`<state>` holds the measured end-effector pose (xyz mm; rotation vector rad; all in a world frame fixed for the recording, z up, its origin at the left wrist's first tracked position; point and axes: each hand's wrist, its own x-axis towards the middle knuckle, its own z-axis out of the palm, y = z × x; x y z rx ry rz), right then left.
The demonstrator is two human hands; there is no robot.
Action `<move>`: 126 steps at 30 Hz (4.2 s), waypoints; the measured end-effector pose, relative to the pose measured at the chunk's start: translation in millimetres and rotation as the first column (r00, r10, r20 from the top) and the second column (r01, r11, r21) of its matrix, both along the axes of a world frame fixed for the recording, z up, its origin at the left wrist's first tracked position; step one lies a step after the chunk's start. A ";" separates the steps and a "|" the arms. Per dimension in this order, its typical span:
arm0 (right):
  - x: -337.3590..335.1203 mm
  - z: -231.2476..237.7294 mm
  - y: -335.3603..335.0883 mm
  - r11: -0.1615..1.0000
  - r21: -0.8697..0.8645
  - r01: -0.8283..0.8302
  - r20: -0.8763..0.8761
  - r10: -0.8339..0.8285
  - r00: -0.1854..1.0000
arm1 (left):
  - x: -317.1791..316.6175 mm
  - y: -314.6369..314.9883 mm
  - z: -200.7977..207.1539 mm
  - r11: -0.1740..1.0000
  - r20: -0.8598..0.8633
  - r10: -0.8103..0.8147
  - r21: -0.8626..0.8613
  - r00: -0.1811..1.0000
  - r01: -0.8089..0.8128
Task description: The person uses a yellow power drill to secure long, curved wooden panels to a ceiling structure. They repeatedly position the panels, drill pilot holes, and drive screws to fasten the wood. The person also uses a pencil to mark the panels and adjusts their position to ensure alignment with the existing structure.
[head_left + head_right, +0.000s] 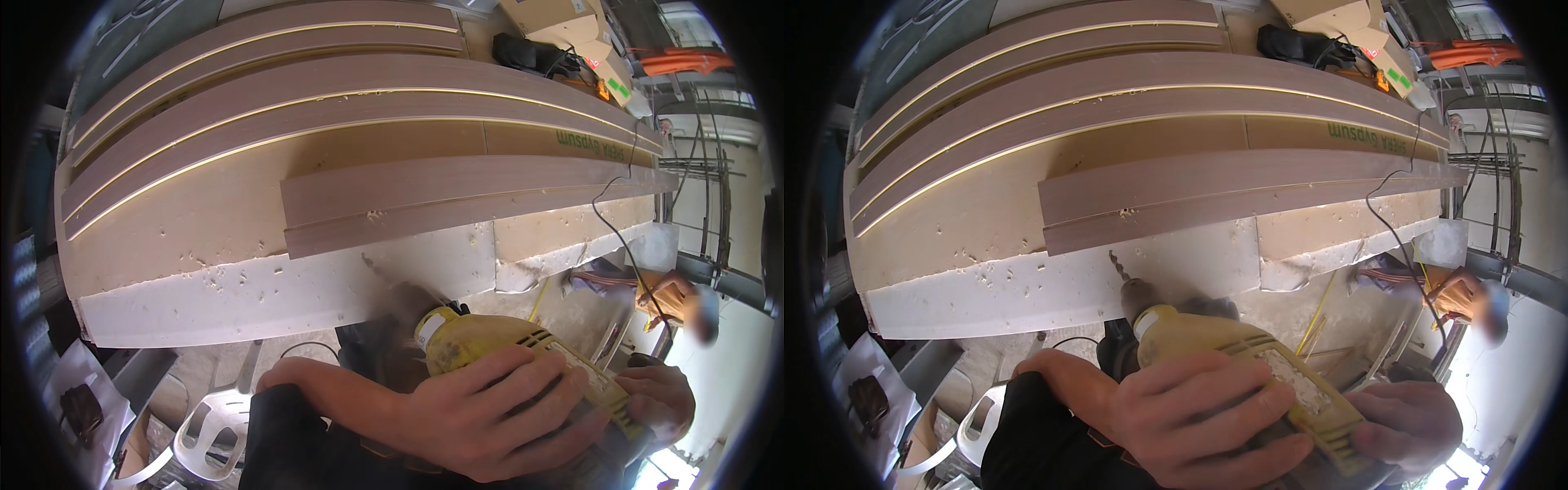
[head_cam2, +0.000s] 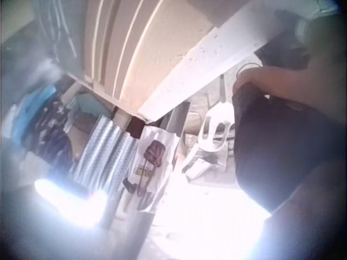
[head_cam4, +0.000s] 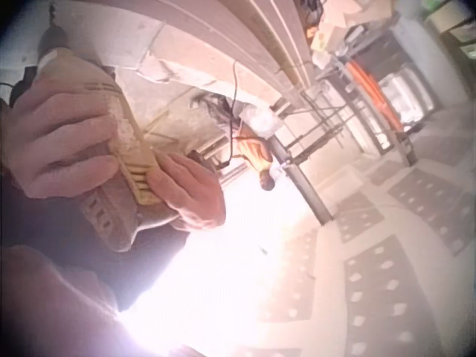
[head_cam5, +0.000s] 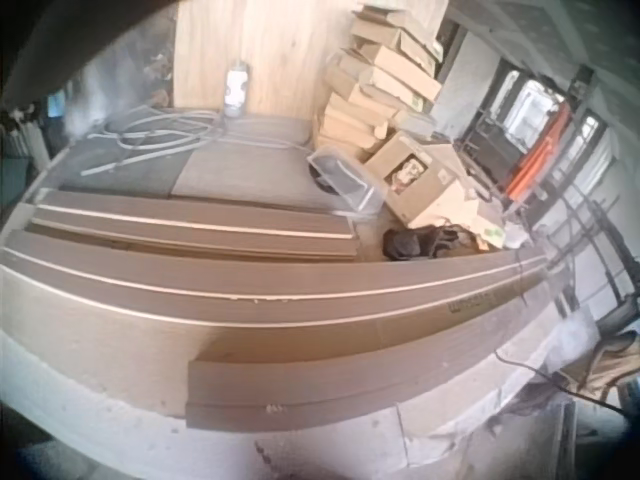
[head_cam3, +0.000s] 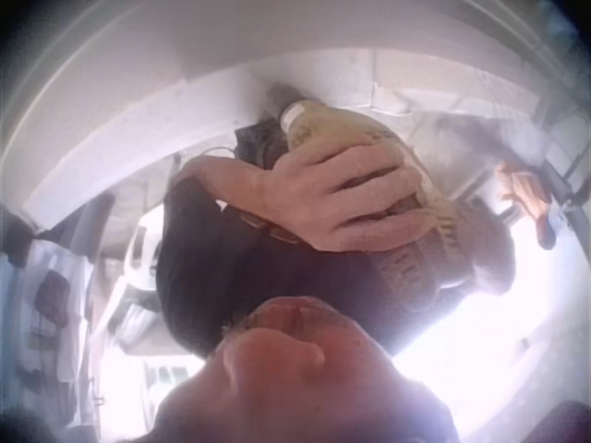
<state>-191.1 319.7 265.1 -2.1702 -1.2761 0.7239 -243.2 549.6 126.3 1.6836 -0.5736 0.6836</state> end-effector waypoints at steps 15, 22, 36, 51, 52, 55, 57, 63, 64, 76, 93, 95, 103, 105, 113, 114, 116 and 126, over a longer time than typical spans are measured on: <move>-22.8 -133.4 -66.9 0.947 -0.055 0.318 -0.275 -0.320 0.906 | 0.1 -28.4 -32.8 0.860 -0.476 -0.113 0.393 0.872 0.326; -14.6 -318.5 -119.7 0.729 -0.018 0.685 -0.583 -0.564 0.585 | 61.1 -73.9 -118.8 0.713 -0.802 -0.026 0.404 0.597 0.573; 123.5 -326.4 -267.2 -0.089 0.378 0.921 0.030 -0.994 -0.108 | 51.1 -116.3 -161.6 0.686 -0.597 0.327 0.683 0.733 0.251; 209.8 -422.9 -354.3 -0.008 0.006 1.000 0.478 -0.878 -0.010 | -9.6 22.5 -135.0 0.552 -0.341 0.821 0.677 0.457 -0.487; 212.0 -426.6 -358.4 0.019 0.006 1.000 0.446 -0.895 0.014 | -17.8 41.5 -134.9 0.533 -0.340 0.841 0.658 0.421 -0.532; 241.6 -440.3 -415.4 -0.039 -0.130 0.991 0.172 -0.985 -0.016 | -35.3 87.1 -143.5 0.493 -0.354 0.870 0.627 0.344 -0.603; 245.8 -422.9 -402.6 -0.112 -0.283 0.952 -0.051 -0.990 -0.132 | -45.7 109.9 -140.2 0.473 -0.339 0.881 0.630 0.329 -0.616; 199.3 -378.1 -326.3 -0.341 0.143 0.929 -0.574 -0.793 -0.203 | -44.4 155.9 -168.5 0.535 -0.386 0.844 0.586 0.371 -0.608; 183.4 -346.0 -275.5 -0.369 0.249 0.895 -0.655 -0.745 -0.125 | -44.8 162.6 -171.8 0.538 -0.395 0.842 0.584 0.366 -0.607; 51.9 -291.5 110.7 0.841 0.379 0.386 0.009 -0.420 0.907 | -18.2 157.6 -272.7 0.492 -0.224 0.866 0.547 0.448 -0.678; 55.7 -318.5 160.1 0.916 0.198 0.349 0.168 -0.382 0.909 | -16.3 161.4 -266.7 0.558 -0.300 0.830 0.419 0.471 -0.716; 56.7 -317.7 161.4 0.931 0.170 0.323 0.201 -0.353 0.914 | -17.0 161.7 -266.1 0.561 -0.301 0.827 0.420 0.474 -0.713; 57.1 -305.3 175.5 0.976 -0.029 0.217 0.338 -0.195 0.921 | -16.5 163.0 -267.8 0.559 -0.294 0.829 0.431 0.476 -0.708; 59.0 -307.2 174.8 0.981 -0.007 0.193 0.350 -0.178 0.920 | -16.4 163.3 -267.5 0.550 -0.280 0.835 0.445 0.474 -0.706; 57.7 -312.2 174.2 0.984 0.023 0.177 0.346 -0.174 0.922 | -16.9 162.7 -266.3 0.556 -0.298 0.831 0.438 0.470 -0.706; 57.4 -312.3 174.0 0.984 0.030 0.178 0.349 -0.177 0.920 | -16.2 162.8 -265.8 0.557 -0.295 0.831 0.441 0.472 -0.704; 57.0 -311.6 172.0 0.984 0.025 0.178 0.350 -0.175 0.920 | -15.0 161.9 -266.2 0.548 -0.278 0.836 0.446 0.472 -0.708; 90.9 -293.9 -17.9 0.521 0.101 0.847 0.141 -0.851 0.506 | -24.1 139.4 -226.0 0.572 -0.262 0.819 0.308 0.511 -0.760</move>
